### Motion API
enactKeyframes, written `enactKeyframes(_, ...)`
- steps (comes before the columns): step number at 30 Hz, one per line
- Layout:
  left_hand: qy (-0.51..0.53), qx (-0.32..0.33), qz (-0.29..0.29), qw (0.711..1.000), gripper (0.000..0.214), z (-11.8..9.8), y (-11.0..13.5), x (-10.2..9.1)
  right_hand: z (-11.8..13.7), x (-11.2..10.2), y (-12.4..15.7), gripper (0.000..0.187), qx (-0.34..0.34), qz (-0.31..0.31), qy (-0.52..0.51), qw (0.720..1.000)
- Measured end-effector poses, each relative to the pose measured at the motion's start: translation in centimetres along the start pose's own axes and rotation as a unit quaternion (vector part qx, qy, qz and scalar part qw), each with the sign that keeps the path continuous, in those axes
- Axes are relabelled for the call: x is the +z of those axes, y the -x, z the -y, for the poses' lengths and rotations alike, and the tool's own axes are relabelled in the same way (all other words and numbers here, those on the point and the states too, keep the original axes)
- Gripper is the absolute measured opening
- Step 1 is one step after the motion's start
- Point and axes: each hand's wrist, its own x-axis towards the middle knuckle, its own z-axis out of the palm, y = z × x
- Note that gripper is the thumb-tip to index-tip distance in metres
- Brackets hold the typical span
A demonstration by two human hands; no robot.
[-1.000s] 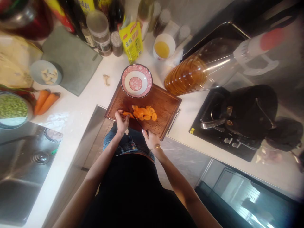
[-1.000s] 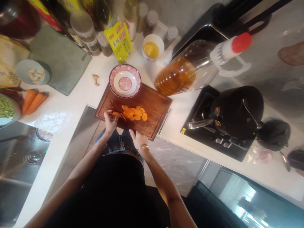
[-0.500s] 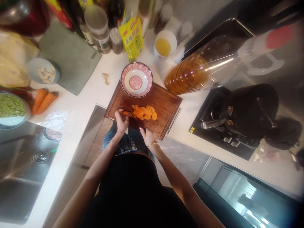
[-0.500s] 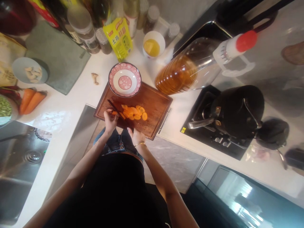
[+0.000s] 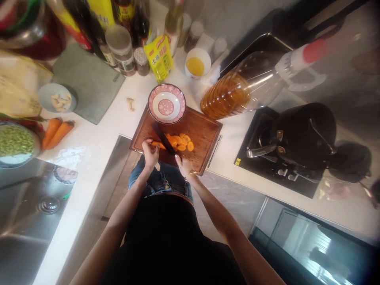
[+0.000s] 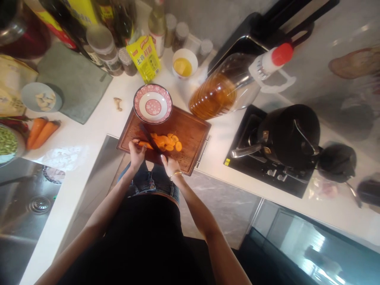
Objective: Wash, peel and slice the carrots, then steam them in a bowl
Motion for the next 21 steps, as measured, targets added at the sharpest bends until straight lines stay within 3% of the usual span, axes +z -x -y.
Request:
enactKeyframes(3,0.017,-0.015,0.010,1.000,0.039,0.3,0.1,0.1,0.0,-0.4,0.7,0.058,0.003,0.002,-0.019,1.000)
enactKeyframes(10,0.029,-0.038,0.005,0.999,0.037,0.6,0.4,0.3,1.5,-2.1,3.5,0.052,0.026,0.016,0.041,0.999)
enactKeyframes(21,0.022,-0.031,-0.010,0.999,0.034,0.3,0.5,0.4,1.4,-2.6,3.6,0.052,0.028,0.028,0.067,0.997)
